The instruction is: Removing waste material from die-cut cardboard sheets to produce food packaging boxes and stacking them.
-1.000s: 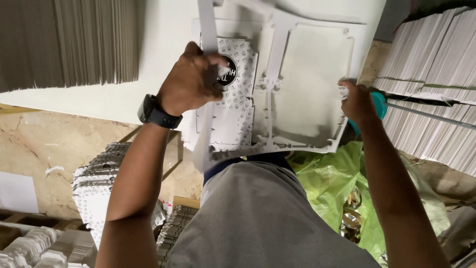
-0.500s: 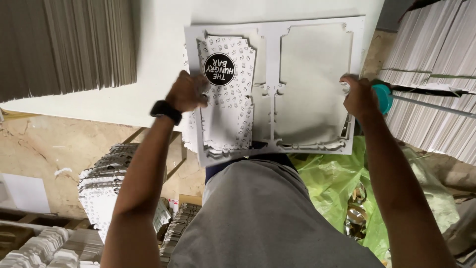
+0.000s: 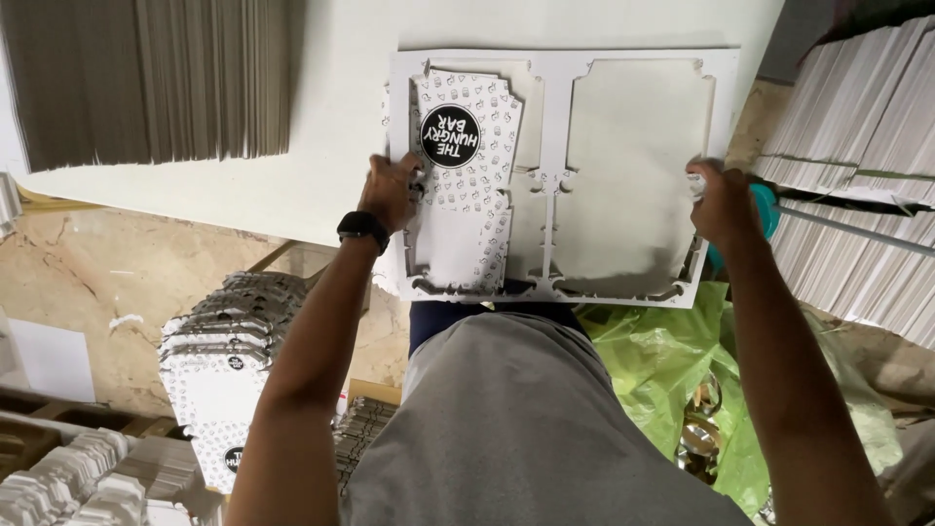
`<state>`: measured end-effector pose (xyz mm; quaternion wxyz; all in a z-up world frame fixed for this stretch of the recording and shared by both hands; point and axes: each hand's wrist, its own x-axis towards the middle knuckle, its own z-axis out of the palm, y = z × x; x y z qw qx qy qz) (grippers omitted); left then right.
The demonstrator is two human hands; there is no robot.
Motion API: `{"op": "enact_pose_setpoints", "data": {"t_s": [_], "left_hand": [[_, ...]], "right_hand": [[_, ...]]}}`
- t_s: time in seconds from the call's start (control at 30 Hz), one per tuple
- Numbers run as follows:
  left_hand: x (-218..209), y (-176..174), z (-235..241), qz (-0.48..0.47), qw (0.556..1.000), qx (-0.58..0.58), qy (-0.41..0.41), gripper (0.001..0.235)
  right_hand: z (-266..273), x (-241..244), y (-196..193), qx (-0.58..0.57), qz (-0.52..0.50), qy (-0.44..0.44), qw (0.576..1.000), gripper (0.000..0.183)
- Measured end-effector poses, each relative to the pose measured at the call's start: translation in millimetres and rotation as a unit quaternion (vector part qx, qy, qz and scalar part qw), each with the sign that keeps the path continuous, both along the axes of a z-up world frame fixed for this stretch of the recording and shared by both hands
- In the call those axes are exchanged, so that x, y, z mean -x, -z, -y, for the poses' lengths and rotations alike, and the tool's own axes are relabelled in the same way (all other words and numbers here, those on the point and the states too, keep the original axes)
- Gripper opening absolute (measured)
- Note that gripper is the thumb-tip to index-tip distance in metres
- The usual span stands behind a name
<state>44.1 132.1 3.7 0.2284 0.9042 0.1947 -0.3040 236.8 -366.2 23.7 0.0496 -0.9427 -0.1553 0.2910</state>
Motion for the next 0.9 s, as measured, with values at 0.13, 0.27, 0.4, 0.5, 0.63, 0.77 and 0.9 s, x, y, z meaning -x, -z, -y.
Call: {"op": "enact_pose_setpoints", "data": {"t_s": [0.13,0.27,0.4,0.5,0.63,0.77,0.9], "left_hand": [[-11,-26,4,-0.056,0.998,0.019,-0.005,0.065],[-23,-47,-1,-0.039,0.999,-0.005,0.003,0.05],[-46,-130,3,0.037,0.996,0.078,-0.024,0.049],[-55,-200,8,0.051,0.993,0.099,-0.037,0.056],[-54,-271,5,0.063,0.998,0.004,0.008,0.063],[-37,-349,0,0.137,0.984,-0.103,0.039,0.067],[-22,-408,-27,0.253,0.936,-0.234,0.067,0.046]], "right_hand": [[2,0,-11,0.013,-0.011,0.006,1.0,0.059],[-21,-3,-69,0.012,-0.005,0.002,1.0,0.057],[-41,-11,-154,-0.022,-0.067,0.059,0.996,0.061],[-11,-22,-172,-0.039,0.001,-0.003,0.999,0.056],[25,-29,-208,-0.028,0.137,-0.047,0.989,0.065],[28,-21,-241,-0.058,0.26,-0.132,0.955,0.06],[-30,-18,-268,0.007,0.312,-0.092,0.946,0.058]]}}
